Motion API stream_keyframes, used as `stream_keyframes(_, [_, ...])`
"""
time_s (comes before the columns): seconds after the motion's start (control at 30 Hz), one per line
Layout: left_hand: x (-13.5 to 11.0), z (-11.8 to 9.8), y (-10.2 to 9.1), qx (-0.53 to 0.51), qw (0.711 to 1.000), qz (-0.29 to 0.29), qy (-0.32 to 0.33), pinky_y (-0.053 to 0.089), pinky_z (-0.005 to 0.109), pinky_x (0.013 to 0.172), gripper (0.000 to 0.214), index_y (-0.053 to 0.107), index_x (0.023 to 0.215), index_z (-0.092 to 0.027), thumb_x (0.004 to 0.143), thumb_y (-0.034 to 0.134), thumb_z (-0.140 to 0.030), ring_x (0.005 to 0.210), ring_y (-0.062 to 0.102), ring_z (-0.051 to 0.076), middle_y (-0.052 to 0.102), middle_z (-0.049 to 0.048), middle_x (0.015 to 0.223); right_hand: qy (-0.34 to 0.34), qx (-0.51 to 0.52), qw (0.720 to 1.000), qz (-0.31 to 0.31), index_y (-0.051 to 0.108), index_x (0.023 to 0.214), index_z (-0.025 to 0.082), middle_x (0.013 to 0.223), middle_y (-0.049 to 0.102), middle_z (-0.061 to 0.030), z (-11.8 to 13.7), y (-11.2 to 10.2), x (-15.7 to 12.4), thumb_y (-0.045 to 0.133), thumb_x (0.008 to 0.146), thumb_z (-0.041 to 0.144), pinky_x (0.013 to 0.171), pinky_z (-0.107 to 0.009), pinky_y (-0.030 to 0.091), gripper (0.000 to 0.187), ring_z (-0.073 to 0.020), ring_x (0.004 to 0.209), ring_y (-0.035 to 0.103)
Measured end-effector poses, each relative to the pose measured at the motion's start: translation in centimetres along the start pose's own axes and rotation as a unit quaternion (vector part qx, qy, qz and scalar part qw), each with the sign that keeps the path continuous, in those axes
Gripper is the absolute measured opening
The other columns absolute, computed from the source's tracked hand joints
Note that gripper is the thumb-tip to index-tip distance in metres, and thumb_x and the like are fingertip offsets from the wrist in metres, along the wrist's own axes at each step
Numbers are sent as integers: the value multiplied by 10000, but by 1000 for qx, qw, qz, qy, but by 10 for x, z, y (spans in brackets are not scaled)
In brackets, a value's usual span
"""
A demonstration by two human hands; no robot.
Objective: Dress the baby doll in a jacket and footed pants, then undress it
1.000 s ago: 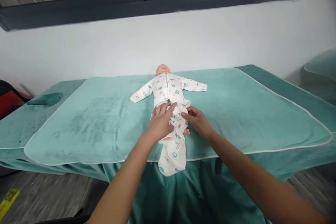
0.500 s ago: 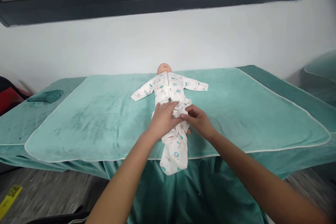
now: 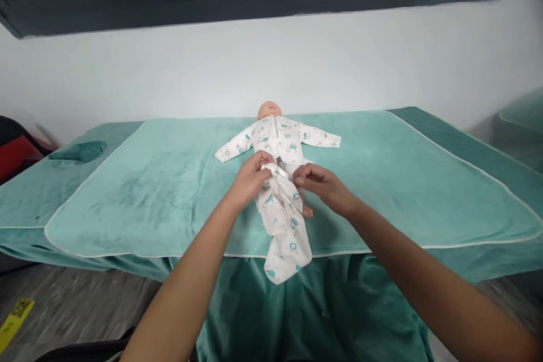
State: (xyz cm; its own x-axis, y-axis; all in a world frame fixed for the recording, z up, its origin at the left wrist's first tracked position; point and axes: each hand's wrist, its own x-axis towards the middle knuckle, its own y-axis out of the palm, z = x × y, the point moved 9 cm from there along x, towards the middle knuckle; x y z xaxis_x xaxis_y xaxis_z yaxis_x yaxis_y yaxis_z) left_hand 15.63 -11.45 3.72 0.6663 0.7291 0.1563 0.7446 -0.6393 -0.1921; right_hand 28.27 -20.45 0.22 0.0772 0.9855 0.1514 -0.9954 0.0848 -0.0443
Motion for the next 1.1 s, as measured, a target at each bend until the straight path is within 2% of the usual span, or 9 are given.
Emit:
stream_keyframes(0.1, [4, -2, -7, -44, 999, -27, -7, 329, 212, 547, 178, 523, 848, -203, 678, 574, -214, 594, 443, 102, 501, -53, 695, -19, -8, 999, -24, 627, 863, 254, 807, 646, -26, 8, 0, 3, 743, 799, 486, 672, -338, 479, 267, -195, 747, 579])
stream_keyframes(0.2, [7, -7, 0, 8, 1000, -6, -11, 315, 214, 533, 181, 559, 855, -204, 675, 572, -200, 591, 438, 102, 526, -47, 709, -25, -9, 999, -29, 636, 941, 263, 916, 644, -25, 11, 4, 9, 749, 798, 458, 682, -321, 460, 267, -185, 783, 573])
stream_keyframes(0.5, [7, -13, 2, 74, 997, 3, -28, 360, 220, 564, 203, 607, 875, -201, 681, 635, -258, 627, 493, 120, 571, -41, 713, 12, 59, 998, -16, 558, 701, 214, 703, 543, 12, 6, 1, 18, 731, 789, 477, 608, -275, 394, 326, -144, 664, 482])
stream_keyframes(0.63, [4, -20, 1, 136, 990, 28, -3, 377, 228, 595, 156, 659, 833, -196, 682, 626, -214, 699, 535, 139, 624, -16, 786, 7, 20, 999, 25, 532, 663, 202, 650, 486, 26, 3, -3, 16, 715, 813, 471, 571, -257, 353, 359, -120, 616, 433])
stream_keyframes(0.77, [4, -18, -12, 148, 989, -7, -11, 369, 233, 577, 193, 682, 817, -192, 649, 596, -149, 659, 531, 140, 619, -13, 737, 27, -32, 999, 26, 568, 723, 201, 660, 521, 33, -5, -13, 9, 718, 822, 468, 545, -245, 353, 321, -110, 598, 447])
stream_keyframes(0.83, [7, -14, -13, 148, 989, -14, -15, 385, 238, 583, 208, 684, 816, -190, 638, 590, -142, 664, 539, 146, 625, -11, 737, 49, -19, 997, 54, 632, 845, 203, 711, 589, 19, -8, -8, 4, 720, 816, 477, 547, -249, 384, 289, -124, 616, 502])
stream_keyframes(1.0, [9, -11, -18, 89, 990, -108, 9, 456, 247, 675, 204, 663, 840, -183, 656, 582, -151, 785, 591, 159, 664, 0, 842, 102, -29, 966, 237, 719, 952, 193, 888, 695, -28, -6, 36, -22, 728, 818, 447, 726, -322, 486, 287, -207, 818, 629])
stream_keyframes(1.03, [8, -8, -15, 51, 993, -104, -7, 466, 248, 677, 191, 660, 857, -183, 677, 598, -180, 787, 601, 160, 671, 4, 855, 104, -24, 964, 244, 719, 963, 199, 908, 700, -26, -6, 40, -26, 731, 819, 431, 753, -330, 488, 273, -211, 841, 632])
stream_keyframes(1.1, [6, -1, 3, -26, 998, -27, -60, 480, 251, 665, 205, 671, 906, -184, 715, 632, -249, 778, 623, 164, 687, 14, 875, 91, 0, 975, 203, 709, 961, 205, 896, 694, -17, -7, 37, -26, 721, 831, 414, 741, -318, 482, 246, -194, 813, 621])
